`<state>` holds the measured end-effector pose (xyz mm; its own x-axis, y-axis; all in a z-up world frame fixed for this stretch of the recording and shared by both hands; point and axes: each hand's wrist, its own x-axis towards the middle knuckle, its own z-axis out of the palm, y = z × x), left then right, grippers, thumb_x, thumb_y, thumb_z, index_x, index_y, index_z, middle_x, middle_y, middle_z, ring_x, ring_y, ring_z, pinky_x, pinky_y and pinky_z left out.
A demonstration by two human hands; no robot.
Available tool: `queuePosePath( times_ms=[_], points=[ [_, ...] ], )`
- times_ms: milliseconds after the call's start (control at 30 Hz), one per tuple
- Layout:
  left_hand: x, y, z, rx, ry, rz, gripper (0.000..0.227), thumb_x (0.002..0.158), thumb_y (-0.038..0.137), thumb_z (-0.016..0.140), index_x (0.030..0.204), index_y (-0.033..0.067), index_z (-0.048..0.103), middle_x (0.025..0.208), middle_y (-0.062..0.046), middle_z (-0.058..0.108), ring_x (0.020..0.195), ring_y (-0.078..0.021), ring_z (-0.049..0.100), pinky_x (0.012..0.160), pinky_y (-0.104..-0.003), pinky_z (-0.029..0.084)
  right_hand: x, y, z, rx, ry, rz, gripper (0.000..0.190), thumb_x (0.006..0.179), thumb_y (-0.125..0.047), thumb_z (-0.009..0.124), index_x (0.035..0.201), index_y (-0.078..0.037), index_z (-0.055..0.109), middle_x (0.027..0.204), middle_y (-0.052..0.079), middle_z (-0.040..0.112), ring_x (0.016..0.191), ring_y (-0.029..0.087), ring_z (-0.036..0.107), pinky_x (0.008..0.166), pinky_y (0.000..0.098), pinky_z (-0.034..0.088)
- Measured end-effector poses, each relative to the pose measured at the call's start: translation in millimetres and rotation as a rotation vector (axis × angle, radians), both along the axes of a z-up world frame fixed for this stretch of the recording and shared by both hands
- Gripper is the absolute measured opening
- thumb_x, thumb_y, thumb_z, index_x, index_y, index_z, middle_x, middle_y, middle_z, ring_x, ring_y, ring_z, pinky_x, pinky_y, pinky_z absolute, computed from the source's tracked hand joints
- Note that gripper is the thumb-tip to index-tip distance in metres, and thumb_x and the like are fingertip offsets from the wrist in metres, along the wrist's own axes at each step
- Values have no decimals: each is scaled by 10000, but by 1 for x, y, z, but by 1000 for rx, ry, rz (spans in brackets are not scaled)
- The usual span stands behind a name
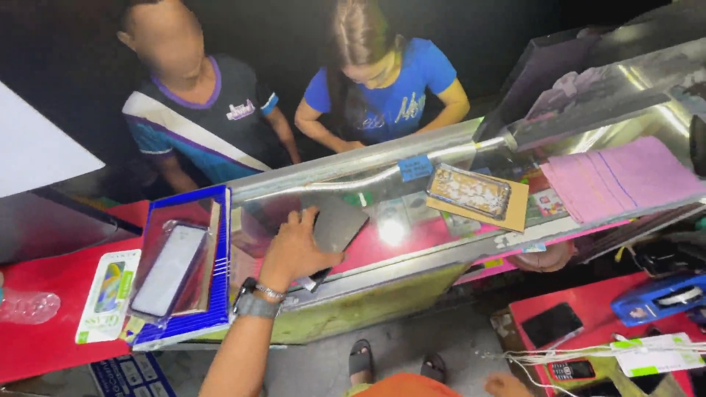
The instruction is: Applying individual protective glass covers to the camera lenses of a pink smartphone at a service counter.
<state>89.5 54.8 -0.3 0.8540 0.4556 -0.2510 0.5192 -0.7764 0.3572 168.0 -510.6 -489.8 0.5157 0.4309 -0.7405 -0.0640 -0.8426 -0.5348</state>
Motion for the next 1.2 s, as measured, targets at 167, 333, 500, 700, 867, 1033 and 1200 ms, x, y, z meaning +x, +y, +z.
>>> queuePosePath(
  times_ms=[167,333,500,700,867,1033,1200],
  points=[
    [-24,2,-3,-163,-72,164,887,796,659,684,1528,247,397,1338,-150,493,1223,-393,581,949,-528,532,89,117,304,369,-6,-65,359,882,-234,752,1226,-153,820,1164,-17,872,1035,99,783,911,285,608],
    [-42,17,10,-523,-129,363,686,877,288,720,1508,299,453,1075,-75,715,926,-219,722,794,-341,554,180,194,451,273,-812,56,564,786,-294,798,1331,-211,680,1405,27,649,1336,225,549,1140,377,375],
    [-51,43,-56,-885,-522,480,633,880,44,697,1451,196,472,1038,-181,735,855,-272,725,699,-380,600,229,250,461,-3,-756,406,852,694,-445,908,1421,-217,524,1723,51,206,1593,294,166,1259,519,167],
    [-56,39,-71,-788,-668,505,530,909,35,628,1406,203,552,689,-12,547,646,-123,531,650,-281,460,258,255,432,-62,-821,516,697,612,-469,944,1176,-214,625,1567,9,456,1429,263,438,1145,468,347],
    [-53,42,-75,-795,-687,503,506,914,33,639,1393,182,571,625,37,430,600,-93,438,625,-251,408,231,265,469,-186,-801,439,624,626,-482,873,1138,-193,666,1274,0,597,1159,198,592,976,363,435],
    [-53,46,-85,-761,-676,477,503,899,60,652,1378,198,589,642,58,314,591,-90,335,602,-251,335,227,255,478,-88,-742,174,560,673,-407,908,1093,-151,642,1269,59,578,1233,226,523,996,391,445],
    [-54,43,-83,-786,-674,467,500,922,45,649,1393,191,569,624,42,376,594,-99,401,618,-255,376,227,250,473,-75,-752,167,582,662,-401,906,1108,-138,642,1233,49,580,1179,206,540,976,364,454]
  ],
)
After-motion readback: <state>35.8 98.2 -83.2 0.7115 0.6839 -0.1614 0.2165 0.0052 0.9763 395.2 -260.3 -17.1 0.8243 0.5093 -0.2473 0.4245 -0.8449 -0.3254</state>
